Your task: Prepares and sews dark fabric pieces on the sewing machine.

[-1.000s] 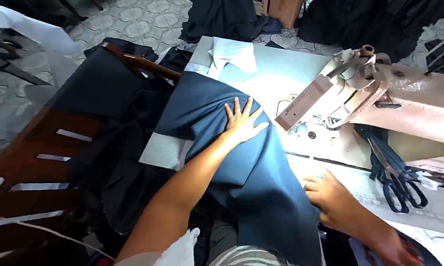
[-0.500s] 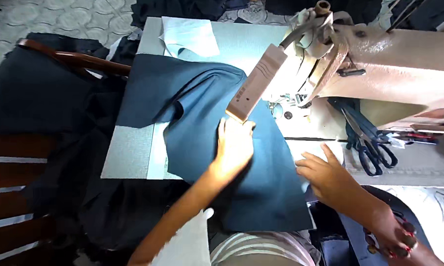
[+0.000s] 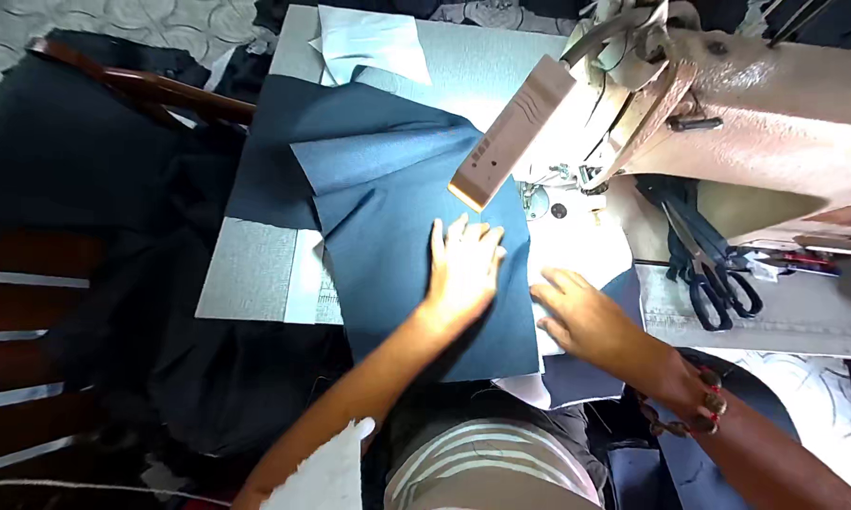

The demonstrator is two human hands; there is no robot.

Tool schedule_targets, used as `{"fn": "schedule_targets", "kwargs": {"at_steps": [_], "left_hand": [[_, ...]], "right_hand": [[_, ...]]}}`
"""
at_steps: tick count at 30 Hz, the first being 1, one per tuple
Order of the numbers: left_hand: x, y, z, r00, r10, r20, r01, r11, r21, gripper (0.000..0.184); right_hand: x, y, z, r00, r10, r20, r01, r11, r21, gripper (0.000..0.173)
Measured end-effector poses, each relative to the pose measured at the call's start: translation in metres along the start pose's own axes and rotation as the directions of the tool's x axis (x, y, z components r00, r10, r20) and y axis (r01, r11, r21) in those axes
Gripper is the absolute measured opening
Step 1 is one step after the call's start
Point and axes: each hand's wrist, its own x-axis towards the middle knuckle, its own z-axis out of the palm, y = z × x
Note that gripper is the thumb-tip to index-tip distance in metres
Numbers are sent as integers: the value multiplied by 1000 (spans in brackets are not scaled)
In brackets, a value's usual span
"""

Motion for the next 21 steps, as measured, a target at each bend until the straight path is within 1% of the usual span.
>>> {"fn": "schedule_targets", "kwargs": {"at_steps": [1, 2, 4, 5, 6, 7, 8, 9, 10, 11, 12, 13, 15, 17, 20, 21], "left_hand": [[-10, 9, 5, 995, -53, 89, 54, 998, -9, 46], [-15, 8, 11, 990, -58, 128, 56, 998, 15, 52], [-18, -6, 16, 988, 7, 151, -18, 997, 70, 57], [-16, -14, 14, 985, 49, 166, -61, 996, 67, 59], [-14, -21, 11, 981, 80, 176, -93, 994, 64, 63], [-13, -24, 9, 978, 89, 187, -102, 993, 60, 69], [-11, -25, 7, 977, 89, 194, -103, 993, 59, 75], [-11, -25, 6, 977, 89, 195, -101, 993, 56, 80], [-11, -25, 4, 977, 90, 192, -99, 994, 41, 84], [-12, -26, 2, 977, 88, 192, -94, 995, 24, 86], [-13, -27, 0, 978, 87, 192, -90, 996, 9, 89], [-16, -31, -3, 978, 90, 188, -91, 996, -2, 91], [-24, -41, -8, 979, 97, 181, -99, 995, 5, 94], [-31, -53, -14, 980, 108, 166, -113, 993, 20, 96], [-37, -59, -22, 980, 90, 176, -96, 995, 25, 97], [-39, -55, -26, 981, 73, 180, -77, 997, 16, 92]], "right_hand": [[-1, 4, 1, 999, 3, 35, -4, 1000, 30, 32], [-3, 11, -2, 998, 12, 61, -14, 1000, 28, 36], [-6, 28, -17, 986, 70, 148, -67, 997, -28, 47], [-6, 35, -27, 978, 101, 185, -90, 994, -69, 53], [-4, 41, -35, 972, 115, 204, -97, 991, -98, 58], [-1, 44, -41, 972, 110, 209, -88, 990, -111, 58], [4, 45, -43, 982, 76, 176, -59, 993, -103, 52], [10, 44, -41, 995, 18, 93, -11, 997, -81, 39], [17, 37, -38, 1000, -27, -11, 27, 999, -43, 28], [26, 30, -34, 990, -70, -124, 71, 997, 2, 21], [35, 22, -28, 970, -106, -220, 119, 992, 49, 18], [42, 17, -22, 951, -140, -274, 171, 981, 91, 17], [50, 13, -11, 938, -198, -284, 250, 955, 162, 15], [54, 13, -1, 933, -239, -270, 295, 936, 190, 11], [59, 13, 11, 916, -284, -283, 335, 930, 151, 10], [61, 12, 12, 912, -300, -278, 341, 933, 113, 9]]}}
